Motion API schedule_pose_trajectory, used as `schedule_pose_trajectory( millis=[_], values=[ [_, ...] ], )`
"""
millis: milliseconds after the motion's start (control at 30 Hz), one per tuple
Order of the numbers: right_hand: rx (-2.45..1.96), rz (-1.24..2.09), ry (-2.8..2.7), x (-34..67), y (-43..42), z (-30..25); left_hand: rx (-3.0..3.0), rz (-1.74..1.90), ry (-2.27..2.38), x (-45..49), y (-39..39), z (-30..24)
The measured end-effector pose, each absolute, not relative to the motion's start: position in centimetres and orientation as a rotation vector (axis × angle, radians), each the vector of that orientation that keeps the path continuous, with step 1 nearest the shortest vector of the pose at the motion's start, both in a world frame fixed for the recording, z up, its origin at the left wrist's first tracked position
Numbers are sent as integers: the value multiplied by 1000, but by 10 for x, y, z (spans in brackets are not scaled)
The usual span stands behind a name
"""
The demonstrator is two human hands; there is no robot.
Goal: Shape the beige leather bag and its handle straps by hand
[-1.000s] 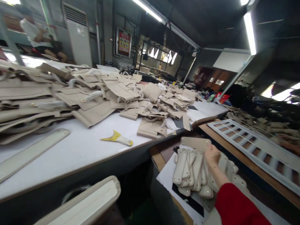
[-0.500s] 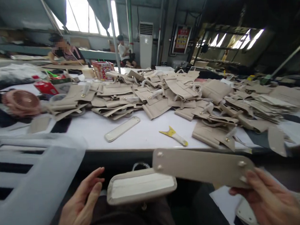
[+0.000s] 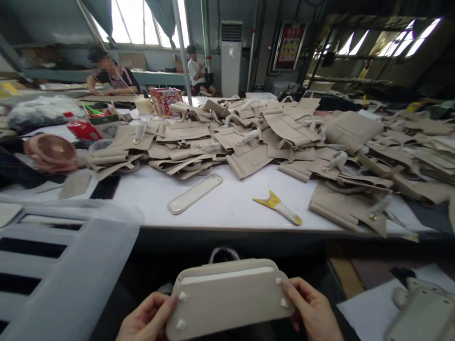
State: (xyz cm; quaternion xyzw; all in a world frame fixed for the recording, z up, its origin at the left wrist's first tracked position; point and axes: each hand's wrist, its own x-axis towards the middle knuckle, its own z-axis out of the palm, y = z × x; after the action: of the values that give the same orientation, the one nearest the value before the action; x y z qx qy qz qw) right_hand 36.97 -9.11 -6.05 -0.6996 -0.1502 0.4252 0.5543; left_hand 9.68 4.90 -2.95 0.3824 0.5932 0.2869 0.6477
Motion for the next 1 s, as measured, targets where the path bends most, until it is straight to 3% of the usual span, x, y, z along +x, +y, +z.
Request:
schedule_pose_trajectory(
  millis=[300,1000],
  values=[
    [-1768,916,-261,379,-64,-54,1123,493,1380,91,81,-47],
    [-1712,1006,-178,384,-58,-59,920,540,1363,96,82,-58]
  ],
)
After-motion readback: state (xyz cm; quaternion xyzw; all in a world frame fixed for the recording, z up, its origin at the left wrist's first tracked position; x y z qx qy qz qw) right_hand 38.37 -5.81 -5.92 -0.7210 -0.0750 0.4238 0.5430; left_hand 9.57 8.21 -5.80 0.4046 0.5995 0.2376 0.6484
